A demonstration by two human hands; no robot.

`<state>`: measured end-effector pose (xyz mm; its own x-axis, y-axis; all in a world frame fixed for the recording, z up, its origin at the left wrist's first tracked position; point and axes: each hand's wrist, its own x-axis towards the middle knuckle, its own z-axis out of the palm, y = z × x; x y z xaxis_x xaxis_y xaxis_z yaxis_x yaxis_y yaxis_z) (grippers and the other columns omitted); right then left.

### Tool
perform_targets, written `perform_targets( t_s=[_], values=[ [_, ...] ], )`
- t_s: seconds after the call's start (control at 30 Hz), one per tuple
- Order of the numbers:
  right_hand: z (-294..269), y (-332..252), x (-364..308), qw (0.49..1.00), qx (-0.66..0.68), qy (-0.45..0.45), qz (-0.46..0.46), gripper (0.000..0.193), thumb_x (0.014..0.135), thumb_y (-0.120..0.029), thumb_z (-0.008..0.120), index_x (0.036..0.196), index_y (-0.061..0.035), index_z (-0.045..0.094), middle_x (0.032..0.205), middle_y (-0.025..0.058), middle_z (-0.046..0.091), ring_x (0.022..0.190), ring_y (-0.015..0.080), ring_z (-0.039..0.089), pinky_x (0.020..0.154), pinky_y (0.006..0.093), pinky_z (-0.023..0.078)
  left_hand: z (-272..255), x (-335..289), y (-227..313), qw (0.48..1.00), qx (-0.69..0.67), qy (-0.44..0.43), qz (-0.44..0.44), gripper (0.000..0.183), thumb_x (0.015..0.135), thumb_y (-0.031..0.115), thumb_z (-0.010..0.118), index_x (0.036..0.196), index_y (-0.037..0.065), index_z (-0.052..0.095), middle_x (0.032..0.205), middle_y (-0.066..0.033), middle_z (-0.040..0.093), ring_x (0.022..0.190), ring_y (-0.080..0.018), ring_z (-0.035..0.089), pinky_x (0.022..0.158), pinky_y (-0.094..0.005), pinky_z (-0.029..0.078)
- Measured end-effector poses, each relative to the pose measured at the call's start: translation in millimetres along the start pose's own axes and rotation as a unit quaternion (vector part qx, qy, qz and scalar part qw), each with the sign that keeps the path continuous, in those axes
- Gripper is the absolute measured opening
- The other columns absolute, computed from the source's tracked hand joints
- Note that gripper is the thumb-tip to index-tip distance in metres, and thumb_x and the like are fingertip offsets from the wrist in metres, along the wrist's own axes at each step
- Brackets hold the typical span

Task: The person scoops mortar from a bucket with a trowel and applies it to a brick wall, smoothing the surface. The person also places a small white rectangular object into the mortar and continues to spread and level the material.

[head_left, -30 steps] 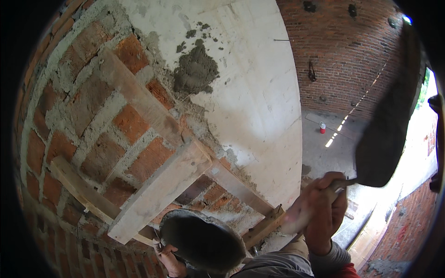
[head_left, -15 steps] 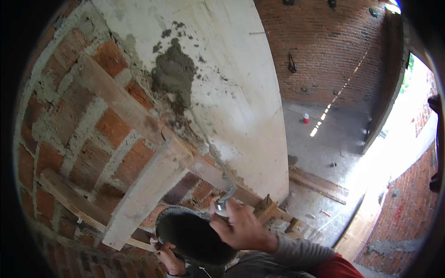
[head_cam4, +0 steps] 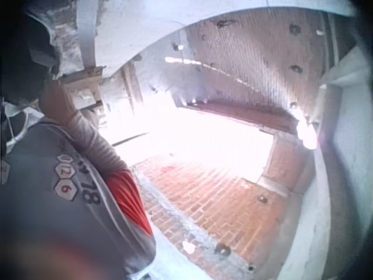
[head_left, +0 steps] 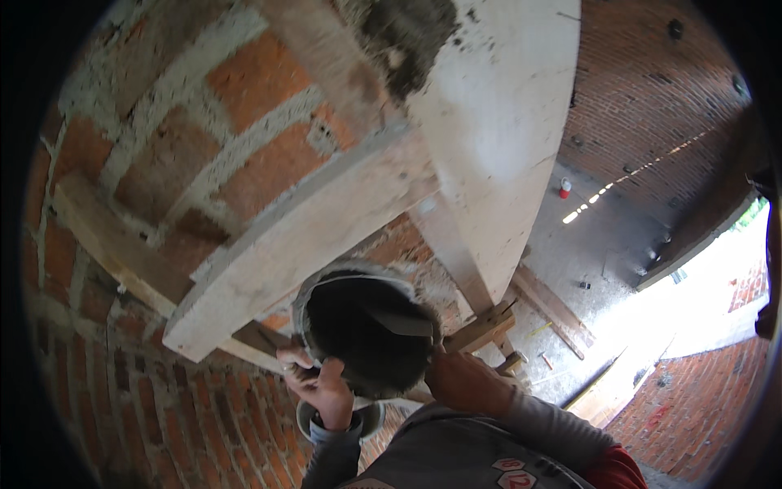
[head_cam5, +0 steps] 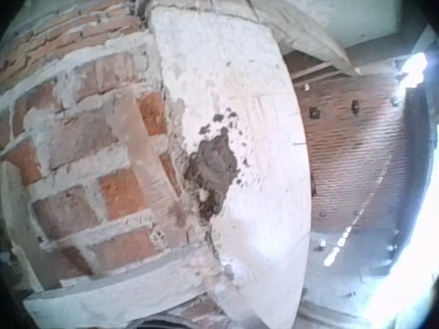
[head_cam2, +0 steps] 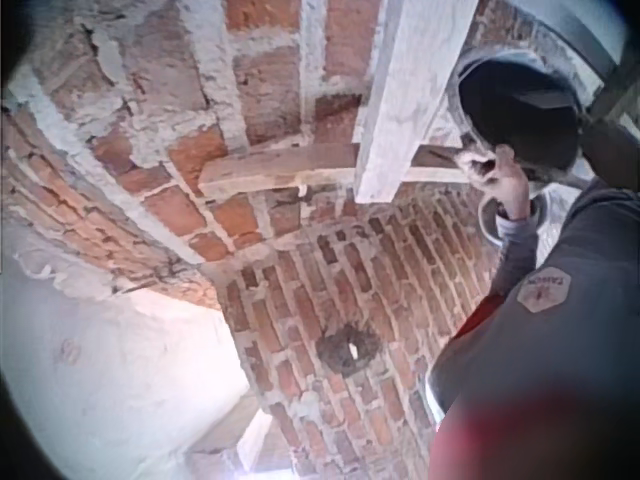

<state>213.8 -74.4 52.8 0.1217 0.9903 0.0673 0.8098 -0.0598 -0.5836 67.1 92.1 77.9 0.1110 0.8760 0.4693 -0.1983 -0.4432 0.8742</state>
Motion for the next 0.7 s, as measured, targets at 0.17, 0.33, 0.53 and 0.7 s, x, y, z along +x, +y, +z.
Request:
perform_targets(
  t_s=[0.17,0.33,0.53,0.7],
  values=[
    [2.0,-2.3,-0.1,0.979,0.062,-0.16,0.114,0.028,0.09,-0.02,0.06,0.094,0.008,0.064,0.078,0.0244,0.064,0.068,0.0379,0.07,0.06,0.0497,0.056,-3.8,6.2,-2.3,0.999,0.009,0.018,0.032,0.034,0.073,-0.003,0.057,0.091,0.015,0.034,0.081,0.0039,0.039,0.067,-0.0046,0.035,0.06,-0.0175,0.032],
    [-3.4,-2.5,14.7,0.997,0.006,0.067,-0.04,0.032,0.091,-0.02,0.062,0.097,0.0113,0.064,0.075,0.0197,0.064,0.062,0.0334,0.069,0.058,0.0449,0.057,-9.1,4.9,-2.0,0.999,0.026,0.001,0.046,0.036,0.073,-0.002,0.059,0.091,0.014,0.032,0.093,-0.0018,0.042,0.08,-0.0084,0.036,0.076,-0.0215,0.034],
    [-5.7,-13.3,16.2,0.993,-0.01,-0.119,0.009,0.037,0.094,-0.01,0.052,0.117,0.0187,0.054,0.065,0.0157,0.066,0.057,0.0326,0.07,0.047,0.0431,0.054,-5.8,7.6,-13.4,0.999,-0.012,-0.014,0.043,0.039,0.072,-0.003,0.059,0.093,0.013,0.031,0.11,-0.012,0.054,0.089,-0.0127,0.046,0.091,-0.0237,0.038],
    [-9.4,-14.7,21.0,0.998,-0.025,0.043,0.031,0.046,0.093,-0.012,0.053,0.126,0.0194,0.052,0.07,0.0169,0.068,0.062,0.0306,0.073,0.051,0.0417,0.057,-3.9,3.3,-9.5,0.997,-0.031,-0.05,0.053,0.038,0.083,-0.002,0.064,0.095,0.011,0.03,0.156,-0.0385,0.035,0.102,-0.0139,0.051,0.095,-0.0225,0.04]
  ],
)
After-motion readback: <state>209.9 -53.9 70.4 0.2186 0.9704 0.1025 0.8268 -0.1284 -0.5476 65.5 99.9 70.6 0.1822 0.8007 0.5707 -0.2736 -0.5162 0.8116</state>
